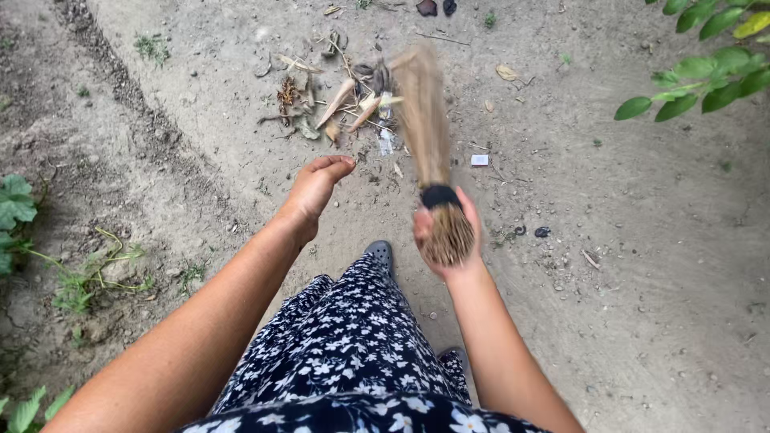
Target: The person sweeps the dirt ground using a broom made of sticks, gathering leaves and debris into piles while walking along an outdoor path.
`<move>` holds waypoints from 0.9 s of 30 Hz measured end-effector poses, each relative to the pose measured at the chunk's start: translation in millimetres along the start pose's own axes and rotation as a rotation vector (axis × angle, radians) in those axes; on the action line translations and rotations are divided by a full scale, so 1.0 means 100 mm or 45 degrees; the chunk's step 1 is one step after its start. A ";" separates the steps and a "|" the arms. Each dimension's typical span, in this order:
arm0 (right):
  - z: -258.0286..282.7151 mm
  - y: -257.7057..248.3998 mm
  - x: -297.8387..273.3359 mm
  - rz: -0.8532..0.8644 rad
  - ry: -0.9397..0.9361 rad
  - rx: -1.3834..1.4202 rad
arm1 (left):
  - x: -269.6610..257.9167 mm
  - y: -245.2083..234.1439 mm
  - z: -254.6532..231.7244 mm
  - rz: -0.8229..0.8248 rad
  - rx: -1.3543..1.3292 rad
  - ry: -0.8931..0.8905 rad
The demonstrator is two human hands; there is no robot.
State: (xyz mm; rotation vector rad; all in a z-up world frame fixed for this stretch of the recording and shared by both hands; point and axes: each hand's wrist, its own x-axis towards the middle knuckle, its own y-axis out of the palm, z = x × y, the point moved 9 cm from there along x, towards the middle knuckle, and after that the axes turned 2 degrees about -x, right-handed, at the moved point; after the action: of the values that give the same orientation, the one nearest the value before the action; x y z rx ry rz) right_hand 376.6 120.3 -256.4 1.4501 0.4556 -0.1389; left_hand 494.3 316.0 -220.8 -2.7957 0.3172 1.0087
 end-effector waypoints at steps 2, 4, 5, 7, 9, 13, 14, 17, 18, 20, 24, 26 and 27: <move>0.01 -0.46 -0.45 -0.420 -0.085 0.138 | 0.02 -0.04 0.05 -0.011 -0.027 0.018; 0.01 -0.95 -0.73 -0.808 -0.199 0.352 | 0.05 -0.09 0.11 -0.023 -0.050 0.020; 0.06 -1.08 -0.65 -0.808 -0.190 0.348 | 0.07 -0.12 0.10 -0.007 -0.065 0.040; 0.13 -1.50 -0.54 -1.023 -0.279 0.301 | 0.09 -0.21 0.11 -0.004 -0.078 0.060; 0.04 -1.70 -0.07 -0.998 -0.284 0.470 | 0.10 -0.30 0.16 -0.042 -0.051 -0.011; -0.50 -1.11 1.08 -0.539 0.082 0.402 | 0.14 -0.38 0.09 -0.043 -0.048 0.019; -0.45 -0.93 1.17 -0.534 0.079 0.412 | 0.15 -0.38 0.06 -0.053 -0.051 0.022; -0.44 -0.34 1.01 -0.360 0.401 0.681 | 0.20 -0.25 -0.02 -0.011 -0.043 0.045; -0.33 -0.20 0.82 -0.272 0.464 0.605 | 0.22 -0.18 -0.05 0.018 -0.041 0.065; -0.08 -0.12 0.39 -0.196 0.485 0.536 | 0.27 0.01 -0.12 0.064 -0.005 0.069; 0.66 -0.73 -0.78 -0.330 -0.012 0.224 | 0.26 0.55 -0.17 0.163 0.022 0.073; 1.04 -1.35 -1.57 -0.568 -0.320 0.312 | 0.19 0.82 -0.14 0.221 0.034 0.077; 1.26 -1.68 -1.91 -0.690 -0.432 0.314 | 0.13 0.95 -0.12 0.254 0.035 0.077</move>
State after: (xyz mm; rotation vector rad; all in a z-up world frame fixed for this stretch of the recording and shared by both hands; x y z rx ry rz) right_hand 169.8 -58.9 -331.8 1.4741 0.5542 -0.8866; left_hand 488.2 219.6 -226.5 -2.8173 0.6231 0.9506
